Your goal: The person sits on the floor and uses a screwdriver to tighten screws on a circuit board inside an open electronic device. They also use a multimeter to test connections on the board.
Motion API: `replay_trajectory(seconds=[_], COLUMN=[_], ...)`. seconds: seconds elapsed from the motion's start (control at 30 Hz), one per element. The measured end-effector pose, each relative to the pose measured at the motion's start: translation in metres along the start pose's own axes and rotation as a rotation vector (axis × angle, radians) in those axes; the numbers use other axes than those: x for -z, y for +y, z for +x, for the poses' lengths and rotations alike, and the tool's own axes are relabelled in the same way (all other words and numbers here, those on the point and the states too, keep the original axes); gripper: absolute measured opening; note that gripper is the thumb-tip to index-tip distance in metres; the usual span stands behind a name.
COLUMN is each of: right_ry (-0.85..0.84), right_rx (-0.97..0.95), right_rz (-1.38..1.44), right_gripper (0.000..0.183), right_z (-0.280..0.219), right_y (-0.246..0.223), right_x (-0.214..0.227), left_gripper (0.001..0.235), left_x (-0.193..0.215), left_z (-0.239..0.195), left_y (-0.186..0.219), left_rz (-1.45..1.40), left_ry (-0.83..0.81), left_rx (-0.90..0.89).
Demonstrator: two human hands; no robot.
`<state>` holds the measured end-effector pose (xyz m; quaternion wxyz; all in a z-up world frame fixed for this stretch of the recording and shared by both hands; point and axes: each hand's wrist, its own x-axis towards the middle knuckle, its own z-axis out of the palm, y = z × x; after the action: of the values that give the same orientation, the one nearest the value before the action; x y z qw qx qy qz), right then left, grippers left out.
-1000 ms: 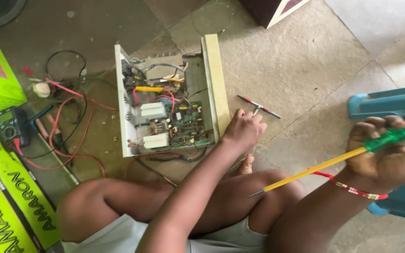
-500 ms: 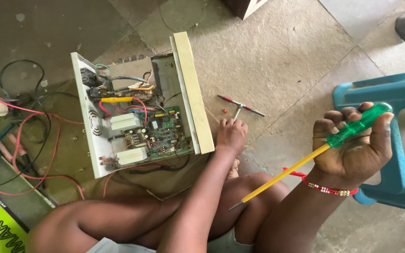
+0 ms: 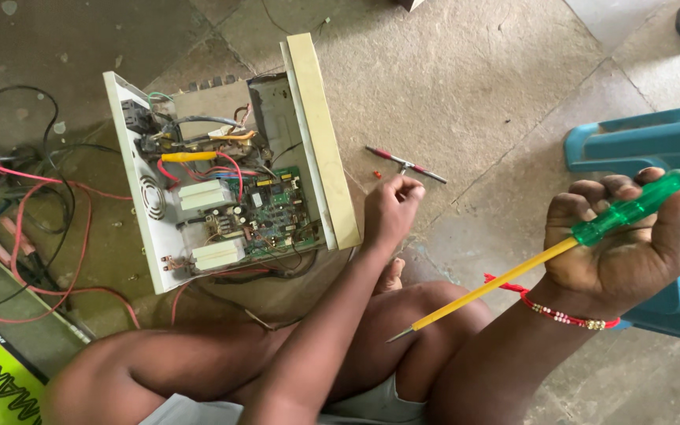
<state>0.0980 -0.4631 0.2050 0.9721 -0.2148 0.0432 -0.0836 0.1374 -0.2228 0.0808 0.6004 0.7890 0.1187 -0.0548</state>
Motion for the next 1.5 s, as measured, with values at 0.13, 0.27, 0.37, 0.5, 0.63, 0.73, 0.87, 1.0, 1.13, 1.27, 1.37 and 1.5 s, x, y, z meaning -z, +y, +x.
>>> replay_trajectory(seconds=[0.13,0.27,0.37,0.5,0.63,0.73,0.87,1.0,1.13,1.27,1.37,1.5], right_ry=[-0.006,-0.018,0.002,-0.023,-0.046,-0.043,-0.037,-0.042,-0.037,-0.03,-0.021,-0.007], right_rx=[-0.008,-0.021,-0.029,-0.053,-0.057,-0.048,-0.047,-0.047,-0.044,-0.029,-0.03,-0.03], right_rz=[-0.04,-0.025,-0.008,0.007,0.011,0.028,0.035,0.042,0.045,0.056,0.079,0.059], right_gripper=[0.034,0.034,0.034,0.034,0.033,0.033,0.033,0.034,0.034,0.034,0.034,0.034], right_z=[0.0,0.004,0.001,0.002,0.004,0.004,0.001,0.003,-0.001,-0.005,-0.008,-0.003], right_y=[0.0,0.006,0.01,0.014,0.018,0.018,0.016,0.018,0.014,0.013,0.018,0.014], right_x=[0.005,0.002,-0.002,-0.005,-0.005,-0.002,0.002,-0.001,0.0,0.001,-0.001,-0.002], left_gripper=[0.011,0.008,0.007,0.007,0.008,0.011,0.015,0.012,0.01,0.013,0.025,0.012], left_x=[0.033,0.081,0.095,0.104,0.103,0.108,0.116,0.1,0.06,0.019,-0.008,-0.017], left_z=[-0.061,-0.12,-0.148,-0.154,-0.148,-0.14,-0.118,-0.097,-0.08,-0.017,0.023,0.066], left_y=[0.01,0.0,-0.008,-0.018,-0.003,0.017,0.04,0.062,0.062,0.036,0.013,-0.008], left_rz=[0.126,0.247,0.138,0.151,0.034,-0.071,-0.144,-0.048,0.275,0.739,0.776,0.936], left_ry=[-0.155,-0.16,-0.006,0.114,0.105,0.084,0.088,0.122,-0.087,-0.197,-0.262,-0.296], left_rx=[-0.325,-0.384,-0.151,-0.091,-0.044,0.004,0.062,-0.127,-0.403,-0.64,-0.43,-0.414])
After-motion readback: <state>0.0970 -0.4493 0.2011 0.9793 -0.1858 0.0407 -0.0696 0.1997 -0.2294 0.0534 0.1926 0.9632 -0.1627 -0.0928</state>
